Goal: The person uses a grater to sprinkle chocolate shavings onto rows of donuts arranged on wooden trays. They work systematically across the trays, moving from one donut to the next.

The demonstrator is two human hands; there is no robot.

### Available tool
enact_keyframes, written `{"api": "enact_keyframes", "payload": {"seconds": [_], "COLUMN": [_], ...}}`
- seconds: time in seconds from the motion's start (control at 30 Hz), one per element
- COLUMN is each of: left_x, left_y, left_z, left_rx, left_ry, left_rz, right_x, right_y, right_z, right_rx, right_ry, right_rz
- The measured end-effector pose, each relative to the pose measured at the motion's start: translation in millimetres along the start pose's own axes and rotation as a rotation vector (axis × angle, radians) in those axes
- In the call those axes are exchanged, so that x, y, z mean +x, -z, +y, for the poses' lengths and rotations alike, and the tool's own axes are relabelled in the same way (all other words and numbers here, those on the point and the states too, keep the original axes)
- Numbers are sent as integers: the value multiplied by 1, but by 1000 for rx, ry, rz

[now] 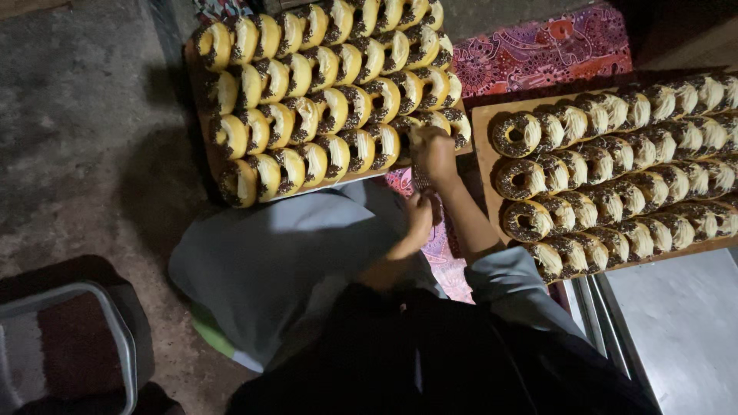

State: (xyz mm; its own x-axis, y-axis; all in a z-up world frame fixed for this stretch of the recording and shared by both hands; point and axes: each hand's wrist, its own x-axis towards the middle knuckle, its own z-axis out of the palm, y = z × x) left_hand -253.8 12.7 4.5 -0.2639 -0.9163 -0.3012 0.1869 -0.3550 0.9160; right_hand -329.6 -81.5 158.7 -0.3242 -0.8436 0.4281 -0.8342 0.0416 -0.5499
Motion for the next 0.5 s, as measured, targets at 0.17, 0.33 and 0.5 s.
{"api": "enact_keyframes", "payload": {"seconds": [0.17,0.33,0.5], "left_x": [-44,-36,-4], "left_y": [10,-4,-18], "left_z": [9,40,50], "left_rx": [-385,-416,-385], "left_ry": [365,370,309], "left_rz": [-192,-257,-292], "right_x": [3,-1,18], "right_y": [25,48,87], "right_z": [13,46,55], "right_rx": [292,846,914], "right_ry": [-345,-706,-731], "right_rz": [-100,17,46]}}
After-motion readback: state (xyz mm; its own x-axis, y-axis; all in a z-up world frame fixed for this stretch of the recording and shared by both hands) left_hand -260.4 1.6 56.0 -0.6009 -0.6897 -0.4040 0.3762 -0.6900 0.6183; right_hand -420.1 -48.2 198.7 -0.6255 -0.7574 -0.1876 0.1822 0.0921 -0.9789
